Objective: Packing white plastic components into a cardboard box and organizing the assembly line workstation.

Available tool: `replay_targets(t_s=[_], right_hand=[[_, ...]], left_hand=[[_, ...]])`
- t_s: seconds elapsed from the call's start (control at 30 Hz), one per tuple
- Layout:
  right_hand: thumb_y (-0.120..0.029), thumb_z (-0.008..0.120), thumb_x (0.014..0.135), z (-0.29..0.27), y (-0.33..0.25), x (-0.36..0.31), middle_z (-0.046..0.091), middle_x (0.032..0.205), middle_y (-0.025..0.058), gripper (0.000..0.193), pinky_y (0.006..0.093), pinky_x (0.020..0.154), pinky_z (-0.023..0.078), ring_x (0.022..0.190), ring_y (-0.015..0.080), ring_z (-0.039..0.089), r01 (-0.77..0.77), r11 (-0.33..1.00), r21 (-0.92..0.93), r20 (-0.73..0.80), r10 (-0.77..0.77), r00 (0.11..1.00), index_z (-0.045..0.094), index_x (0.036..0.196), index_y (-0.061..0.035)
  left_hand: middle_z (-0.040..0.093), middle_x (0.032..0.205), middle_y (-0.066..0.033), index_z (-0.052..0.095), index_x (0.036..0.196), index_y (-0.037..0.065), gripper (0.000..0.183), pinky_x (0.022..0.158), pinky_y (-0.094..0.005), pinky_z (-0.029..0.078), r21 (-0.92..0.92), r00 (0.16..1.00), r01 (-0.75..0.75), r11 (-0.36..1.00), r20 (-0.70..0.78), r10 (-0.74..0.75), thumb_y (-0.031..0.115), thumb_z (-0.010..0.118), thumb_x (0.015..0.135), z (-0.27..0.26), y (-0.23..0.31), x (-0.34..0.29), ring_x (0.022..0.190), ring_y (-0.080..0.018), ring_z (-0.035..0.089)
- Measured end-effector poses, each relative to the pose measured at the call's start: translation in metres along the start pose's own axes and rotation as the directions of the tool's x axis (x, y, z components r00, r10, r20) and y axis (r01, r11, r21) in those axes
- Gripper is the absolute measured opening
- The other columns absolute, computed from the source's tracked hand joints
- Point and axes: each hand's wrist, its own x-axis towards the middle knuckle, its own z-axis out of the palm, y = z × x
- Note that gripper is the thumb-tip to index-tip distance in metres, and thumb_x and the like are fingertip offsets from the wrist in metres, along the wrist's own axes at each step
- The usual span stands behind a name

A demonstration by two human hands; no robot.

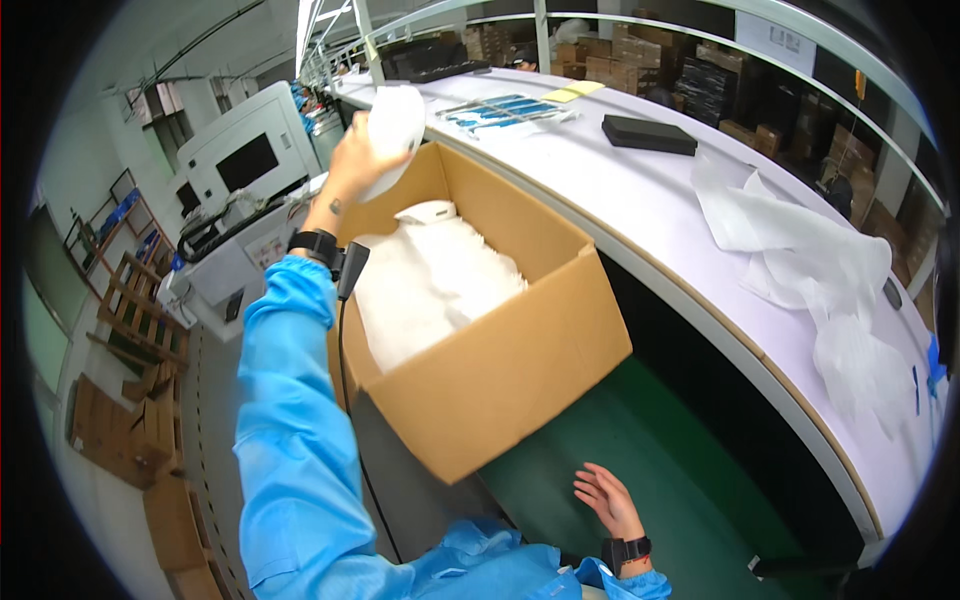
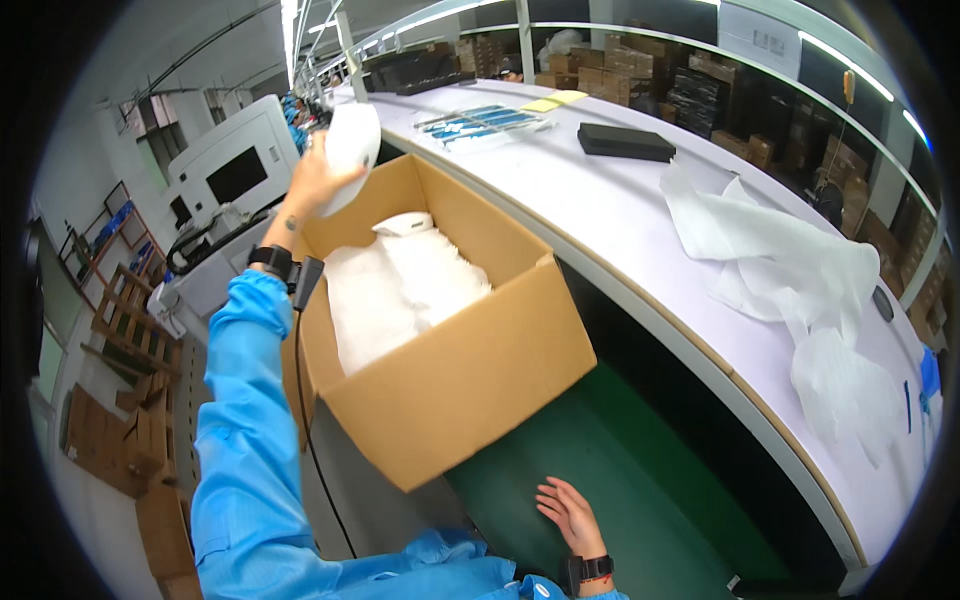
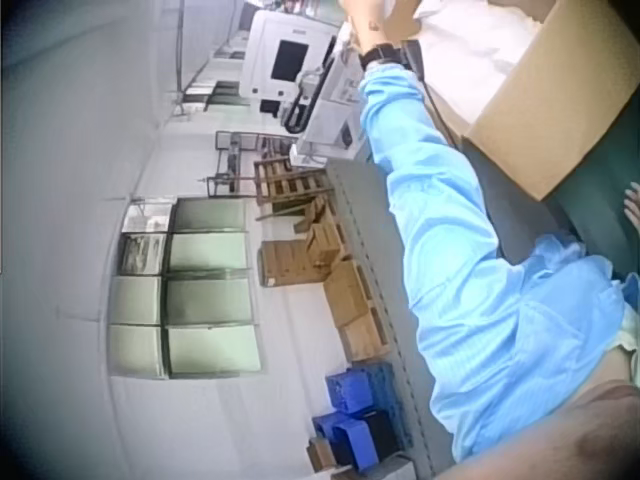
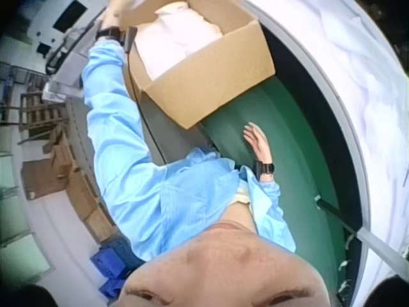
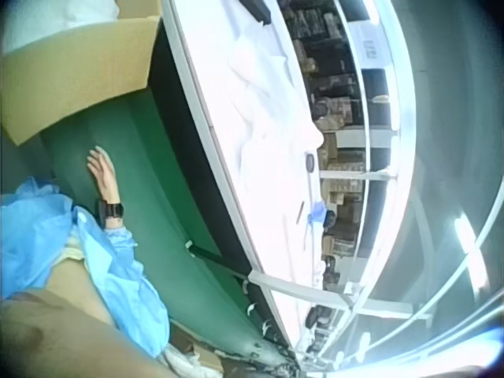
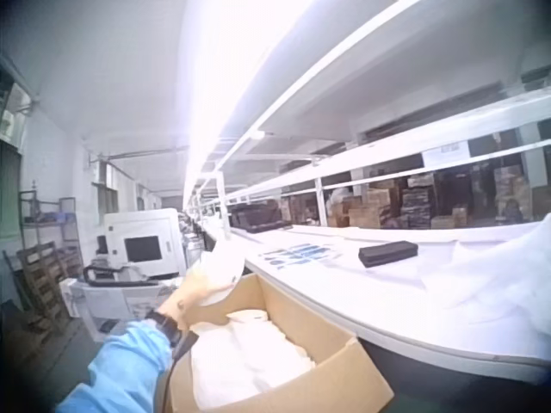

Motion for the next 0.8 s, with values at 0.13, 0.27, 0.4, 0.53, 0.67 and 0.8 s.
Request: replay_targets(t_s=[0.13,0.27,0.4,0.53,0.67,0.8], right_hand=[[-0.020,0.046,0.098,-0.059,0.045,0.043,0.060,0.114,0.0143,0.031,0.0357,0.091,0.049,0.103,0.0238,0.059,0.038,0.994,0.099,-0.386,0.004,0.922,0.052,0.124,-0.0041],[-0.024,0.054,0.092,-0.130,0.101,0.031,0.063,0.103,0.0105,0.027,0.0361,0.081,0.051,0.091,0.0223,0.061,0.093,0.978,0.186,-0.644,0.050,0.764,0.058,0.114,-0.0081],[-0.033,0.043,0.097,-0.132,0.131,0.010,0.043,0.141,0.0123,0.050,0.0412,0.102,0.039,0.128,0.0288,0.043,-0.069,0.982,0.177,-0.695,0.174,0.698,0.038,0.139,-0.0070],[-0.030,0.038,0.099,-0.128,0.147,-0.018,0.047,0.137,0.0131,0.046,0.0377,0.097,0.043,0.121,0.0284,0.048,-0.121,0.973,0.194,-0.768,0.228,0.599,0.040,0.138,-0.0057],[-0.030,0.037,0.099,-0.146,0.160,-0.022,0.052,0.131,0.0110,0.043,0.0371,0.090,0.047,0.112,0.0270,0.054,-0.309,0.937,0.161,-0.754,0.319,0.574,0.044,0.134,-0.0056],[-0.031,0.041,0.099,-0.172,0.171,-0.039,0.061,0.116,0.0070,0.040,0.0330,0.074,0.050,0.092,0.0201,0.060,-0.224,0.965,0.139,-0.735,0.252,0.630,0.052,0.127,-0.0059]], left_hand=[[0.062,0.106,-0.0204,0.046,0.115,0.002,0.078,0.085,-0.0470,0.047,0.330,0.968,-0.029,0.944,0.244,-0.055,0.038,0.080,0.055,0.082,-0.103,0.027,0.099,-0.0369,0.060],[0.062,0.113,-0.0156,0.046,0.126,0.003,0.088,0.095,-0.0452,0.040,0.522,0.851,-0.016,0.853,0.456,-0.262,0.041,0.079,0.054,0.152,-0.168,0.025,0.106,-0.0326,0.059],[0.060,0.118,-0.0183,0.046,0.127,0.002,0.094,0.101,-0.0490,0.035,0.544,0.710,0.117,0.831,0.539,-0.453,0.037,0.083,0.048,0.183,-0.242,0.015,0.115,-0.0341,0.053],[0.057,0.123,-0.0221,0.043,0.130,0.001,0.098,0.105,-0.0518,0.030,0.518,0.566,0.164,0.839,0.648,-0.510,0.034,0.083,0.047,0.213,-0.277,0.001,0.122,-0.0377,0.047],[0.055,0.125,-0.0240,0.041,0.132,0.002,0.099,0.107,-0.0523,0.028,0.513,0.492,0.172,0.841,0.695,-0.524,0.034,0.082,0.048,0.224,-0.288,0.005,0.124,-0.0401,0.043],[0.056,0.118,-0.0238,0.044,0.129,0.008,0.088,0.098,-0.0475,0.040,0.452,0.457,0.210,0.867,0.738,-0.496,0.034,0.079,0.053,0.233,-0.292,0.008,0.112,-0.0401,0.053]])
